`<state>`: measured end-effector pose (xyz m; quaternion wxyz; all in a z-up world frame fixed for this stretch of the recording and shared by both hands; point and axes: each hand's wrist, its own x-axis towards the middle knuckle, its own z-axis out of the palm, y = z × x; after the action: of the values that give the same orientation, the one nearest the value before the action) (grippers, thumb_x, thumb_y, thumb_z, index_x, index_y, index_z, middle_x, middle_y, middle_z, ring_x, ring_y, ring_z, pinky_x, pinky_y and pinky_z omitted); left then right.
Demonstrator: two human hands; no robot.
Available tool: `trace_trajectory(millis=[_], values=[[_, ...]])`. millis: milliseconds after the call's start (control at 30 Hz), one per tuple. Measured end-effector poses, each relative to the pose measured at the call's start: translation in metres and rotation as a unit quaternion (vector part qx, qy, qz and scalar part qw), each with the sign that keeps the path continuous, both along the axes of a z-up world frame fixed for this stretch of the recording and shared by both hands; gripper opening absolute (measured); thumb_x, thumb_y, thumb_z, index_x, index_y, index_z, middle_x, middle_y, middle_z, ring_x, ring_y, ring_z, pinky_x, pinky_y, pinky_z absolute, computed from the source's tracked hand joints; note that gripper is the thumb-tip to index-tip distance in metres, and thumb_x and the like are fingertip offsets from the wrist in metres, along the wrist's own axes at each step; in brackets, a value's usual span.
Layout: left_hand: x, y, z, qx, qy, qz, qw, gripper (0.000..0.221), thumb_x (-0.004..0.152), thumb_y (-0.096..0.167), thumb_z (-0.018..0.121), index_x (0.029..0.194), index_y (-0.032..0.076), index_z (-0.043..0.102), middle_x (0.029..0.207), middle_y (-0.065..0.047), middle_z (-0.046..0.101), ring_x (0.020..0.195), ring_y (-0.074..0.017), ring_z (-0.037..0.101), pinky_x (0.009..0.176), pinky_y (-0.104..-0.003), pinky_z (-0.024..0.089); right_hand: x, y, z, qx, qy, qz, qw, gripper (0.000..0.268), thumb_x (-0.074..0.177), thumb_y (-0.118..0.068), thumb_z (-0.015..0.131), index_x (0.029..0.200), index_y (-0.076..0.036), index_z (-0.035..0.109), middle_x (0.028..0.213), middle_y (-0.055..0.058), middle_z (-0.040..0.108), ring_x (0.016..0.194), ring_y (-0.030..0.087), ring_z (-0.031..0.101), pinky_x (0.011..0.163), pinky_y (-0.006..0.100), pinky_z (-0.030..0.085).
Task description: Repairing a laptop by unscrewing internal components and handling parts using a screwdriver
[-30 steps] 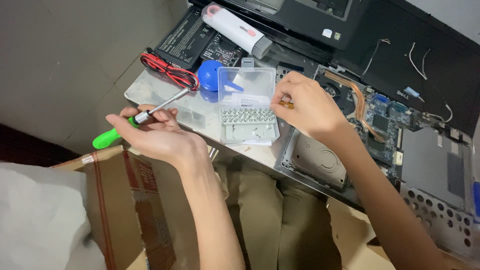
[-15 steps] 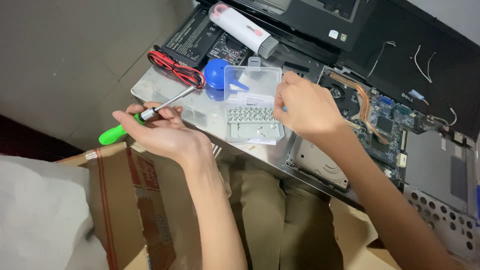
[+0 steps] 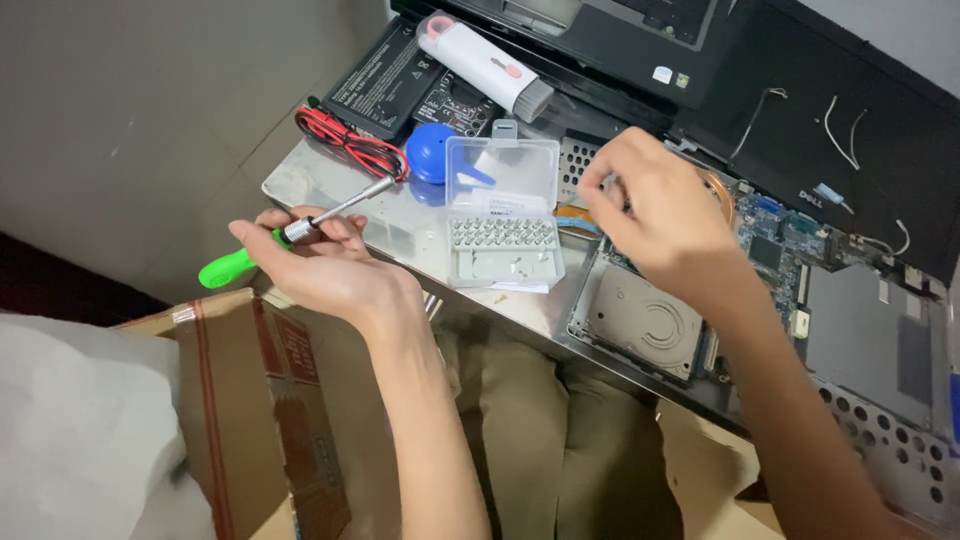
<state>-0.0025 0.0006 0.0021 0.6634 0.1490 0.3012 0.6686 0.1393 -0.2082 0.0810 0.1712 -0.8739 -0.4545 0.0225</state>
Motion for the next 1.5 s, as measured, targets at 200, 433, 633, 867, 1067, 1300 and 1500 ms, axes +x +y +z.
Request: trace_trajectory(millis=[200, 433, 633, 867, 1067, 1300, 1500], values=[[0.018, -0.014, 0.010, 0.053, 0.040, -0.057, 0.996, 0.035, 0.107, 0.049, 0.059, 0.093, 0.017, 0.060, 0.055, -0.009, 0.058, 0.042, -0.0180, 0.059, 0.047, -0.027, 0.057, -0.006, -0.020, -0.004, 0.202, 0.183, -0.006, 0.962, 0.013, 0.114, -0.011, 0.059, 0.120, -0.004, 0.069, 0.079, 0.010, 0.072, 0.075, 0.017, 0.063, 0.078, 0.032, 0.059], [0.041, -0.057, 0.026, 0.129, 0.077, -0.217, 0.965, 0.042, 0.108, 0.051, 0.061, 0.092, 0.013, 0.063, 0.055, -0.018, 0.065, 0.044, -0.0235, 0.070, 0.044, -0.027, 0.059, -0.005, -0.035, -0.036, 0.426, 0.474, 0.029, 0.771, 0.023, 0.111, -0.024, 0.057, 0.119, -0.004, 0.050, 0.134, 0.032, 0.072, 0.116, 0.036, 0.080, 0.091, 0.040, 0.069], [0.047, -0.088, 0.038, 0.164, 0.092, -0.268, 0.945, 0.041, 0.110, 0.048, 0.062, 0.093, 0.011, 0.061, 0.056, -0.020, 0.066, 0.044, -0.0240, 0.070, 0.047, -0.029, 0.061, -0.012, -0.047, -0.034, 0.470, 0.562, 0.045, 0.679, 0.018, 0.111, -0.024, 0.058, 0.115, -0.008, 0.052, 0.143, 0.028, 0.071, 0.133, 0.037, 0.075, 0.105, 0.048, 0.065], [0.054, -0.107, 0.042, 0.167, 0.091, -0.278, 0.941, 0.043, 0.111, 0.051, 0.060, 0.097, 0.011, 0.061, 0.058, -0.020, 0.068, 0.047, -0.0235, 0.073, 0.051, -0.028, 0.062, -0.011, -0.054, -0.040, 0.510, 0.576, 0.019, 0.638, 0.019, 0.108, -0.024, 0.063, 0.111, -0.007, 0.055, 0.142, 0.028, 0.073, 0.130, 0.040, 0.077, 0.103, 0.050, 0.067], [0.056, -0.114, 0.043, 0.196, 0.092, -0.301, 0.929, 0.040, 0.111, 0.049, 0.061, 0.098, 0.011, 0.059, 0.061, -0.020, 0.070, 0.049, -0.0244, 0.074, 0.053, -0.030, 0.064, -0.015, -0.065, -0.028, 0.508, 0.514, 0.003, 0.691, 0.020, 0.110, -0.025, 0.057, 0.113, -0.006, 0.052, 0.142, 0.030, 0.070, 0.131, 0.046, 0.076, 0.105, 0.057, 0.066], [0.057, -0.126, 0.051, 0.253, 0.098, -0.318, 0.909, 0.036, 0.113, 0.044, 0.061, 0.100, 0.011, 0.058, 0.064, -0.020, 0.071, 0.051, -0.0241, 0.075, 0.055, -0.032, 0.066, -0.010, -0.080, -0.025, 0.487, 0.440, -0.008, 0.755, 0.027, 0.111, -0.026, 0.058, 0.117, -0.001, 0.052, 0.136, 0.036, 0.071, 0.127, 0.051, 0.077, 0.102, 0.061, 0.068], [0.082, -0.142, 0.061, 0.352, 0.105, -0.369, 0.854, 0.036, 0.119, 0.045, 0.050, 0.110, 0.011, 0.059, 0.075, -0.014, 0.074, 0.061, -0.0203, 0.077, 0.059, -0.034, 0.069, 0.044, -0.122, -0.026, 0.404, 0.362, -0.031, 0.839, 0.032, 0.109, -0.026, 0.067, 0.125, 0.002, 0.064, 0.131, 0.028, 0.077, 0.113, 0.038, 0.082, 0.098, 0.051, 0.069]])
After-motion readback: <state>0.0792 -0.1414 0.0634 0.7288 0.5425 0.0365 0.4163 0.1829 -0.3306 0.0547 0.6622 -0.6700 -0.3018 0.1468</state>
